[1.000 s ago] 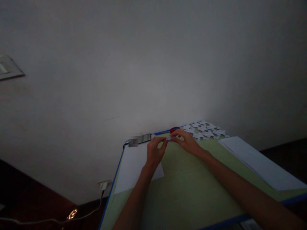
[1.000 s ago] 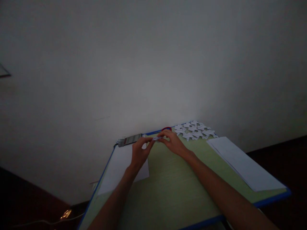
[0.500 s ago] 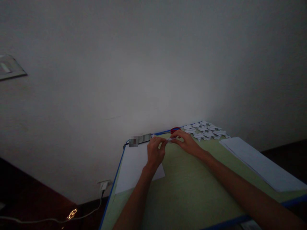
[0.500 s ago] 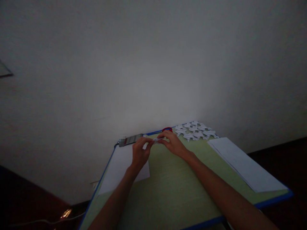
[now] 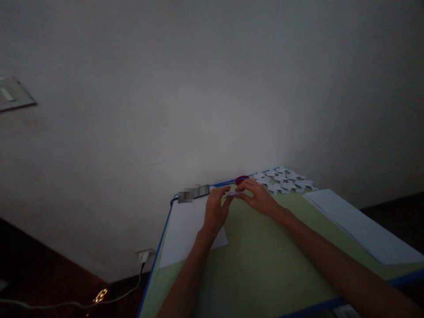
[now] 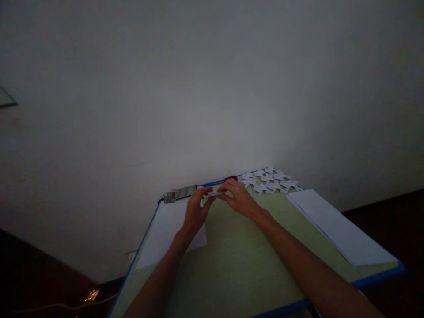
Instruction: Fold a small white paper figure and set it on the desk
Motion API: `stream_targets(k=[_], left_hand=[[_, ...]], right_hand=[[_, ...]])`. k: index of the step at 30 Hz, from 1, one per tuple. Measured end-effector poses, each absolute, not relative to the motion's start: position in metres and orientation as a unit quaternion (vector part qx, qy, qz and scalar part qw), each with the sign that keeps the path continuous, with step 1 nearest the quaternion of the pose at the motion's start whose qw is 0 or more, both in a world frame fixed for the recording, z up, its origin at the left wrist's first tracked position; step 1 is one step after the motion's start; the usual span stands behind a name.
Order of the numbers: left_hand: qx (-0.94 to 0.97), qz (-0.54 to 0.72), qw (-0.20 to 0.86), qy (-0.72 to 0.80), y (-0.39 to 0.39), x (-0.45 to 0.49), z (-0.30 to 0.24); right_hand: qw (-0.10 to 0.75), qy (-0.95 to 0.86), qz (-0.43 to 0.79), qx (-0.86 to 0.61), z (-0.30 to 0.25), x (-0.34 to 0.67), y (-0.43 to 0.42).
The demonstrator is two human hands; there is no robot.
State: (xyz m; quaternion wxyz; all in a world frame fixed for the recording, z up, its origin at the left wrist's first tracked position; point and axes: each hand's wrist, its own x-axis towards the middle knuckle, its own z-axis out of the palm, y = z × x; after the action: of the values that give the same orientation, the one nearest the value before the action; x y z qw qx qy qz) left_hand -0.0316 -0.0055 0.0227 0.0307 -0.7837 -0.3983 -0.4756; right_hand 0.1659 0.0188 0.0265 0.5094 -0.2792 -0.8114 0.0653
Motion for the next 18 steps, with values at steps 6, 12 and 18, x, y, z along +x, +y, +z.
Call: stream_targets(k=[6,12,18], left_hand=[[-0.805,-0.474,0.077,-0.348,-0.0057,-0.0304,0.0256],[-0.805,-0.469,0.077,-0.355,-0.0065,-0.0308,0.0246],[-0.796,-0.479,0.041,-0.367,-0.0106,-0.0297,0.0273]], right_hand=[[0.494,-0.827,0.018,-0.268,0.0285,0.1664,0.0152],[0.482,-0.836,0.004,-0.262,0.0273,0.1654,0.0157],[0.484,-0.835,0.008,-0.261,0.0263,0.166,0.0172]])
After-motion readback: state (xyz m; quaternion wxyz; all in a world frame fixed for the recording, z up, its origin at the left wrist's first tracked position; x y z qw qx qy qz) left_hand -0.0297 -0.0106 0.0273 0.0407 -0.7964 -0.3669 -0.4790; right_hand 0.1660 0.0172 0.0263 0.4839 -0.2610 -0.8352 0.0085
